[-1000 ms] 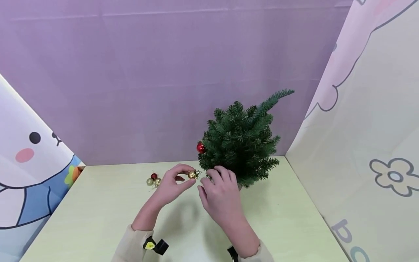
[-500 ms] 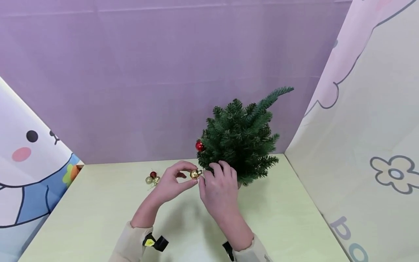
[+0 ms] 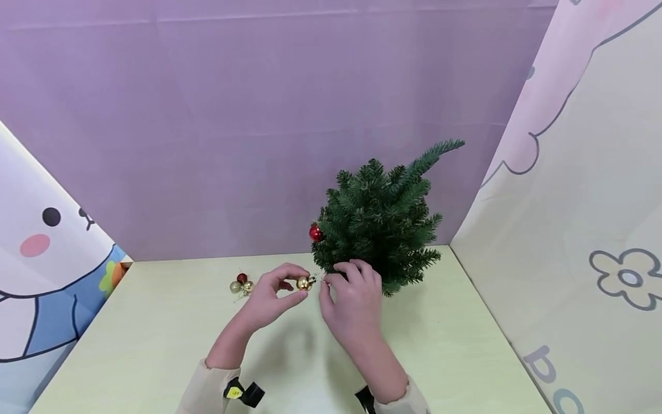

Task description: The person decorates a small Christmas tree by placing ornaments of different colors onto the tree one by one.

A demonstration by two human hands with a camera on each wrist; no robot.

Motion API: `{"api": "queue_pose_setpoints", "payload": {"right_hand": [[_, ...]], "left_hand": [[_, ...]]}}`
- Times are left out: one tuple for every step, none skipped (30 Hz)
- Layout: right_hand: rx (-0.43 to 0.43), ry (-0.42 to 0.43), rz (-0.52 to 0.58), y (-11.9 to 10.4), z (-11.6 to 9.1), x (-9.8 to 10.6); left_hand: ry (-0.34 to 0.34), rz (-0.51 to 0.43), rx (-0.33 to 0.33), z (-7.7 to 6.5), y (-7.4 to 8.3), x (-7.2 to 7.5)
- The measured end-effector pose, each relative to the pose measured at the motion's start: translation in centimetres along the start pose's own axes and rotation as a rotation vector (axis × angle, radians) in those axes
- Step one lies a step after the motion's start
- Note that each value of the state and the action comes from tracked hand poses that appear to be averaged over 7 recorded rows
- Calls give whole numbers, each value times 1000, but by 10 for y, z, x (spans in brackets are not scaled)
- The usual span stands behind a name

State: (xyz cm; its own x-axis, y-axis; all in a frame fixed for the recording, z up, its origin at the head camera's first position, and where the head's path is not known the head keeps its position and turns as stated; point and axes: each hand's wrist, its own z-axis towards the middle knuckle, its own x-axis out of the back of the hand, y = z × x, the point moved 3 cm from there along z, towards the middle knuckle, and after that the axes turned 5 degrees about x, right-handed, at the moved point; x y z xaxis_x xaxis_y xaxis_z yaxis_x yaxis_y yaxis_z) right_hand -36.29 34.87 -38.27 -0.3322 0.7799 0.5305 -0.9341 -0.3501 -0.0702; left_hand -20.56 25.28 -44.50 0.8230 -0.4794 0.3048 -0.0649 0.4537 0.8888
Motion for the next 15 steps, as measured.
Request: {"api": "queue_pose_setpoints", "payload": {"right_hand": [[-10,-7,18,0,0,2],[-20,-20,29,1,0,3],[-27,-36,35,1,0,4],[-28,-53,36,1,0,5],[-28,-75,30,1,1,6],[-27,-99,24,1,1,6],[-25,-122,16,1,2,6],[-22,-143,10,1,3,6],[-16,-162,4,0,4,6],[-9,-180,-1,-1,5,6],[-4,-195,-4,-1,6,6],[2,-208,-4,-2,7,5],[10,-217,-2,-3,8,5],[16,-225,-2,-4,9,5],[22,-232,-4,-4,10,5]], "left_hand": [[-16,-1,-1,-2,-2,-1],[-35,3,-1,-4,-5,-2],[-55,5,-3,-6,-7,-3],[-74,10,-4,-7,-10,-4],[-91,13,-7,-9,-12,-5],[-104,14,-8,-10,-14,-6],[-110,17,-10,-11,-15,-7],[-109,24,-10,-11,-16,-8],[-104,25,-10,-11,-16,-8],[-98,24,-12,-11,-14,-9],[-87,20,-16,-11,-12,-10],[-73,19,-20,-10,-9,-11],[-56,17,-28,-9,-6,-12],[-37,16,-34,-8,-2,-13],[-19,13,-41,-7,2,-15]]}}
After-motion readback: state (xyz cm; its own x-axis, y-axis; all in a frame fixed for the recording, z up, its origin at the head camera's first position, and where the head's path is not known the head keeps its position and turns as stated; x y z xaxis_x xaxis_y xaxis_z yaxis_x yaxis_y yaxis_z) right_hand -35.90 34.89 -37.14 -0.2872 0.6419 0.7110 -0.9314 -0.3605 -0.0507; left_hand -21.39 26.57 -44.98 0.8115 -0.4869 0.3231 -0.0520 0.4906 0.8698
